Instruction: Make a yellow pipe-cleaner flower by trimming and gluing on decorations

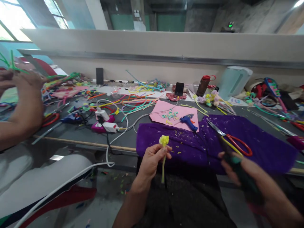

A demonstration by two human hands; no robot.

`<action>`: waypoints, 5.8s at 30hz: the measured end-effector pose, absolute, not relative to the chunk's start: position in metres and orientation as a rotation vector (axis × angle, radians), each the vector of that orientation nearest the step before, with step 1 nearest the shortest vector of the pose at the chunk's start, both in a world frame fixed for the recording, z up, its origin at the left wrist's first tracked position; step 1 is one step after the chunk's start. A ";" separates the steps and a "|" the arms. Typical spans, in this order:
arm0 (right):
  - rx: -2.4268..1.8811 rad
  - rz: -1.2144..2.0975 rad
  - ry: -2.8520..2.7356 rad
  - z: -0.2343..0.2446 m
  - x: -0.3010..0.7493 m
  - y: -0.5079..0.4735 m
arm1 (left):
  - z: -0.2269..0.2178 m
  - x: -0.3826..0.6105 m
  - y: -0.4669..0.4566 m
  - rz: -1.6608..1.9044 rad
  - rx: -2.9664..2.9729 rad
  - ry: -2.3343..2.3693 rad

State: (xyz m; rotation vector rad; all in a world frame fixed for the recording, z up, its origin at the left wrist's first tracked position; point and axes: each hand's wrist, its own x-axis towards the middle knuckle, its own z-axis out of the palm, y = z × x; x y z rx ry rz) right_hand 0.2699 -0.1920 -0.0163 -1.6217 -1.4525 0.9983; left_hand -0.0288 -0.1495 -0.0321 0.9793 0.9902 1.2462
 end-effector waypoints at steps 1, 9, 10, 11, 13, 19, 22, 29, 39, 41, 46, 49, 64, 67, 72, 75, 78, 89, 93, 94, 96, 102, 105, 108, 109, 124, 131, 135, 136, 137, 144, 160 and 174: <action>-1.492 1.296 -1.308 -0.020 0.248 -0.197 | -0.032 -0.029 -0.149 1.260 0.949 0.965; -1.050 1.860 -1.033 -0.024 0.158 -0.195 | -0.035 -0.035 -0.145 1.405 0.725 0.811; -1.078 1.861 -1.062 -0.026 0.155 -0.197 | -0.036 -0.036 -0.145 1.411 0.708 0.798; -1.101 1.861 -1.088 -0.028 0.152 -0.199 | -0.036 -0.036 -0.145 1.413 0.691 0.786; -1.127 1.849 -1.142 -0.036 0.149 -0.202 | -0.037 -0.035 -0.145 1.417 0.665 0.776; -1.179 1.565 -1.518 -0.052 0.142 -0.202 | -0.032 -0.026 -0.148 1.396 0.654 0.830; -1.197 1.437 -1.684 -0.056 0.139 -0.199 | -0.025 -0.019 -0.152 1.409 0.576 0.872; -1.199 1.313 -1.850 -0.077 0.131 -0.199 | -0.014 -0.007 -0.167 1.362 0.395 0.527; -1.067 1.178 -1.763 -0.070 0.136 -0.210 | -0.014 -0.016 -0.167 1.373 0.301 0.378; -0.964 1.124 -1.769 -0.069 0.140 -0.213 | -0.013 -0.020 -0.164 1.389 0.284 0.372; -0.956 0.879 -2.066 -0.068 0.143 -0.214 | -0.012 -0.024 -0.156 1.421 0.288 0.374; -0.992 0.724 -2.156 -0.071 0.139 -0.213 | -0.011 -0.023 -0.152 1.454 0.314 0.368; -1.074 0.772 -2.126 -0.065 0.127 -0.201 | -0.013 -0.016 -0.137 1.496 0.413 0.500; -1.033 0.972 -2.164 -0.053 0.139 -0.206 | -0.016 -0.022 -0.136 1.484 0.555 0.718; -1.013 1.163 -2.210 -0.033 0.164 -0.211 | -0.023 -0.037 -0.142 1.430 0.790 0.917; -1.022 1.158 -2.194 -0.024 0.173 -0.207 | -0.027 -0.041 -0.148 1.388 0.881 1.007; -1.082 1.060 -2.181 -0.019 0.178 -0.202 | -0.032 -0.042 -0.153 1.322 0.934 1.075; -1.179 0.739 -2.232 -0.025 0.186 -0.196 | -0.041 -0.042 -0.157 1.238 0.996 1.119; -1.182 0.728 -2.220 -0.026 0.186 -0.196 | -0.040 -0.042 -0.158 1.225 1.112 1.191; -1.180 0.733 -2.221 -0.027 0.186 -0.196 | -0.040 -0.041 -0.158 1.220 1.136 1.215; -1.176 0.755 -2.223 -0.028 0.187 -0.197 | -0.039 -0.041 -0.158 1.208 1.169 1.256; -1.172 0.840 -2.193 -0.028 0.187 -0.197 | -0.037 -0.040 -0.159 1.187 1.205 1.310; -1.157 0.856 -2.179 -0.027 0.187 -0.197 | -0.035 -0.039 -0.159 1.186 1.220 1.338; -1.151 0.890 -2.168 -0.027 0.188 -0.197 | -0.035 -0.040 -0.159 1.176 1.243 1.348; -1.154 0.906 -2.165 -0.027 0.188 -0.197 | -0.035 -0.040 -0.159 1.175 1.251 1.349; -1.155 0.894 -2.177 -0.027 0.196 -0.200 | -0.042 -0.042 -0.160 1.171 1.335 1.315; -1.155 0.885 -2.171 -0.028 0.196 -0.200 | -0.040 -0.041 -0.160 1.158 1.357 1.324; -1.159 0.878 -2.169 -0.029 0.197 -0.200 | -0.041 -0.042 -0.160 1.155 1.373 1.332; -1.164 0.873 -2.169 -0.029 0.197 -0.200 | -0.041 -0.042 -0.160 1.154 1.383 1.335; -1.171 0.868 -2.169 -0.029 0.197 -0.200 | -0.041 -0.042 -0.160 1.151 1.394 1.339; -1.201 0.829 -2.206 -0.030 0.197 -0.199 | -0.038 -0.042 -0.160 1.152 1.417 1.382; -1.169 0.876 -2.227 -0.032 0.200 -0.198 | -0.042 -0.043 -0.159 1.141 1.495 1.395; -1.142 0.982 -2.229 -0.028 0.200 -0.196 | -0.044 -0.047 -0.157 1.068 1.648 1.408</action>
